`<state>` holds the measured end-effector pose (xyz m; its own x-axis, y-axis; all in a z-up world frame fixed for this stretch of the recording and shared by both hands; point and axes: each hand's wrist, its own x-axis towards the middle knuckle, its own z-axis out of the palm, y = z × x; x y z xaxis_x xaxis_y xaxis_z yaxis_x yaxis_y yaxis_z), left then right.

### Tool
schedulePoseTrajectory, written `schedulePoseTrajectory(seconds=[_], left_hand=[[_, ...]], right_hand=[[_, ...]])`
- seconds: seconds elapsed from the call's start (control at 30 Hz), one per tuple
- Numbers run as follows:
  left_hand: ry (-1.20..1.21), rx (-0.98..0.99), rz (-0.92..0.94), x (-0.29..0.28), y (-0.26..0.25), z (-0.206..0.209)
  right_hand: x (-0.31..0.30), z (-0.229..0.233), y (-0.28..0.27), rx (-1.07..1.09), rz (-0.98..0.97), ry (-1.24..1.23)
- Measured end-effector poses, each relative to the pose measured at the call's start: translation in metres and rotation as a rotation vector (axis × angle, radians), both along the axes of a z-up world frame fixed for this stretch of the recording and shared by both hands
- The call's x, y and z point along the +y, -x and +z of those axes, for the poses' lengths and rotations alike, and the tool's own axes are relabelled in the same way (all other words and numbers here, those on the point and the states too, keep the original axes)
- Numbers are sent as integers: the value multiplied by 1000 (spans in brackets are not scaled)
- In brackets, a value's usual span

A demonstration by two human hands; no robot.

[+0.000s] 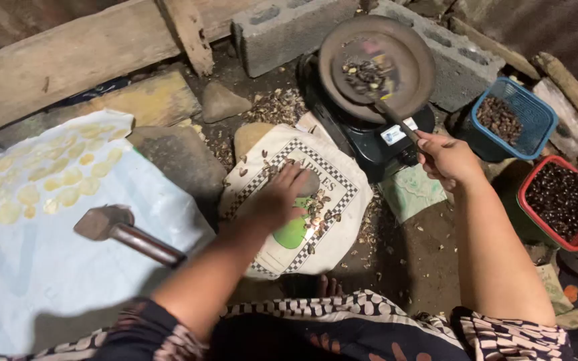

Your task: Cracking nuts using a stone and a mallet and sorting the kernels from the shells

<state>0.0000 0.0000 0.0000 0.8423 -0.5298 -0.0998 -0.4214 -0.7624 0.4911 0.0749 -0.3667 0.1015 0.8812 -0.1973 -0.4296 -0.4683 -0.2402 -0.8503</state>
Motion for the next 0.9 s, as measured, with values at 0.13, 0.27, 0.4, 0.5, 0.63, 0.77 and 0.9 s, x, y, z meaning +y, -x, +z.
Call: schedulePoseTrajectory(seconds=[0.13,0.27,0.4,0.5,0.63,0.77,0.9], left_hand=[[44,-466,132,-36,-16,-85],[39,-755,172,-38,-27,-105],[307,-94,-71,-35,8,16],[355,242,-268,-34,37,-13],[370,147,-215,-32,67,-28],[432,101,-196,-33,64,-28],[446,136,-304,-29,57,-19]], right_hand=[[-10,-11,-5,-32,-25,-2],[-1,13,5,-9,-16,2],[-5,24,3,38,20,18],[-6,24,3,-1,-11,9],[-6,22,3,2,4,8],[-14,13,0,-38,7,6],[-26,4,-2,-28,-11,121]])
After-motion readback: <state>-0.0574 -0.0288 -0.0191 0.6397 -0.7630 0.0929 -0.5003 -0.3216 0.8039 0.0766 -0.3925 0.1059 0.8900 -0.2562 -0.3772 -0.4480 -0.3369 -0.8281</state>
